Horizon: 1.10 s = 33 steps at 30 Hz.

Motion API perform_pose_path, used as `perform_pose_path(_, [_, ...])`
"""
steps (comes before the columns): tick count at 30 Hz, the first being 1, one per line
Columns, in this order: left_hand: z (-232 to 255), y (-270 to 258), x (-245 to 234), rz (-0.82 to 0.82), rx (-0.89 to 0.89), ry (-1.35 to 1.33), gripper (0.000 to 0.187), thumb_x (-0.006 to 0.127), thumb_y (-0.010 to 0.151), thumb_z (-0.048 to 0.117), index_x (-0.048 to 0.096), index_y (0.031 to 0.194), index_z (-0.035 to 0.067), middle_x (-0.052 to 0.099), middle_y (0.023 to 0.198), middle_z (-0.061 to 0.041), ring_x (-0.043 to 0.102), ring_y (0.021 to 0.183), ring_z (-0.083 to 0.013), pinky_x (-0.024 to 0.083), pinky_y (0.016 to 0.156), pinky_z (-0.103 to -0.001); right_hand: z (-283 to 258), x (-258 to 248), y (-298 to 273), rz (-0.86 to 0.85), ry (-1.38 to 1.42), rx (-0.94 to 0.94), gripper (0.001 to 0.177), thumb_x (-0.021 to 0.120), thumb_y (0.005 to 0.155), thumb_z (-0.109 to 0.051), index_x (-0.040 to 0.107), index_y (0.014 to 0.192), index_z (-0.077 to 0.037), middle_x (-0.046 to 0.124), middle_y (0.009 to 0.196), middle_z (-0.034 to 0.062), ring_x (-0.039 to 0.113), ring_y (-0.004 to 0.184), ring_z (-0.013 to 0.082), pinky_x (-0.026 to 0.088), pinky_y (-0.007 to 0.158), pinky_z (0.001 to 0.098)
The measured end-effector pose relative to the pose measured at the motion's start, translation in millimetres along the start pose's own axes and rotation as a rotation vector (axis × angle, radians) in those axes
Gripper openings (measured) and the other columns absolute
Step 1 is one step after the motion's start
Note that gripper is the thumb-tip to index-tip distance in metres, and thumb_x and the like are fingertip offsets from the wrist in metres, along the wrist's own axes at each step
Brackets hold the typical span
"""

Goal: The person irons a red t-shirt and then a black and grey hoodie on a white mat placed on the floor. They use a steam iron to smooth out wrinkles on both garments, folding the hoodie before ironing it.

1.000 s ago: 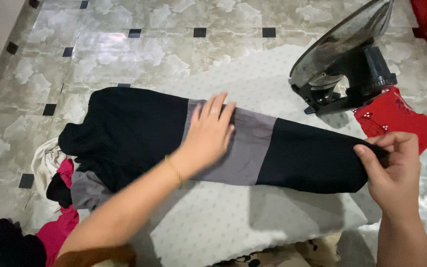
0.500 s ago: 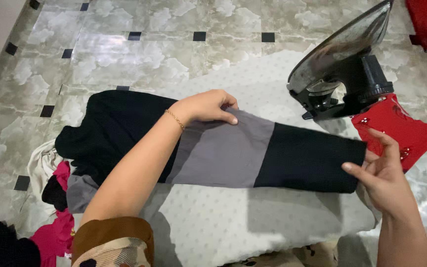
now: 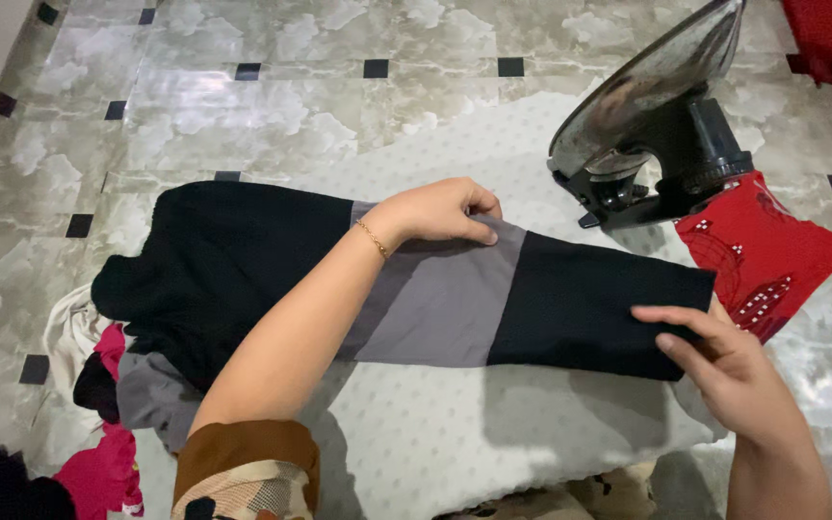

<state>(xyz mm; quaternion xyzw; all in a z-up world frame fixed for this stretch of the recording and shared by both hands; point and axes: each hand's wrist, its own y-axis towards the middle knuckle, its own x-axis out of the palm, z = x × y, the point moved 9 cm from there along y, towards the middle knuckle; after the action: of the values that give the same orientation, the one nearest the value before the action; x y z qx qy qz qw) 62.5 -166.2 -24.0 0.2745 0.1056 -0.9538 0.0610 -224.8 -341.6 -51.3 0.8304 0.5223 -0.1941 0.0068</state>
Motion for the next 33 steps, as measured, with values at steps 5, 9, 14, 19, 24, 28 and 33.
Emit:
perform_pose_path(5, [5.3,6.8,16.0,-0.066,-0.048,0.05,0.041,0.082,0.08,0.041,0.077,0.101,0.006,0.076,0.085,-0.006,0.069,0.079,-0.0156,0.054,0.076,-0.033,-33.2,-2.6,-13.8,-0.014,-0.234,-0.164,0.055,0.068,0.088,-0.003,0.065,0.141,-0.014,0.042,0.076,-0.0023,0.037,0.073,0.0106,0.031,0.067,0.0229])
perform_pose_path(9, [22.7,12.2,15.0,-0.01,0.087,-0.018,0.037,0.078,0.08,0.033,0.075,0.107,0.008,0.076,0.091,-0.007,0.069,0.083,-0.0187,0.053,0.078,-0.033,-33.2,-5.2,-10.5,-0.012,-0.281,-0.155,0.062,0.07,0.086,-0.006,0.062,0.147,-0.018,0.041,0.076,0.0006,0.037,0.074,0.0111,0.032,0.07,0.0236])
perform_pose_path(14, [32.3,3.4,21.1,0.3,-0.131,0.435,0.022,0.074,0.08,0.019,0.071,0.1,0.011,0.068,0.098,-0.01,0.064,0.094,-0.0277,0.04,0.082,-0.046,-4.2,3.7,9.9,-0.038,-0.318,0.032,0.075,0.072,0.088,-0.007,0.053,0.158,-0.022,0.04,0.134,0.0021,0.044,0.073,0.0154,0.046,0.07,0.0267])
perform_pose_path(19, [68.3,-29.5,67.5,0.638,0.021,0.78,0.034,0.068,0.091,0.023,0.063,0.12,0.007,0.058,0.128,-0.015,0.054,0.121,-0.0318,0.042,0.094,-0.047,-10.7,1.6,13.0,-0.009,-0.362,-0.047,0.071,0.073,0.08,-0.008,0.053,0.148,-0.019,0.047,0.133,0.0121,0.049,0.084,0.0162,0.046,0.076,0.0273])
perform_pose_path(24, [79.4,-39.0,127.7,0.54,0.054,0.719,0.082,0.058,0.094,0.056,0.048,0.145,-0.007,0.043,0.151,-0.027,0.036,0.145,-0.0432,0.029,0.116,-0.061,-50.8,-8.3,14.2,0.126,-0.703,-0.223,0.063,0.081,0.082,-0.017,0.06,0.14,-0.007,0.048,0.131,0.0196,0.05,0.104,0.0291,0.048,0.087,0.0358])
perform_pose_path(28, [91.1,-38.3,149.4,0.487,0.02,0.727,0.095,0.05,0.092,0.065,0.038,0.152,-0.008,0.029,0.162,-0.029,0.022,0.154,-0.0433,0.015,0.119,-0.067,-111.0,-7.3,24.3,0.277,-0.435,-0.502,0.068,0.079,0.088,-0.023,0.049,0.141,0.006,0.049,0.139,0.0189,0.054,0.125,0.0246,0.046,0.104,0.0358])
perform_pose_path(33, [117.7,-38.6,205.5,0.388,0.164,0.749,0.096,0.041,0.098,0.07,0.036,0.155,-0.007,0.027,0.167,-0.028,0.021,0.159,-0.0415,0.017,0.124,-0.063,-122.9,24.2,80.8,0.242,0.095,-0.652,0.033,0.075,0.108,-0.019,0.057,0.126,0.002,0.064,0.122,0.0091,0.061,0.112,0.0156,0.049,0.1,0.0285])
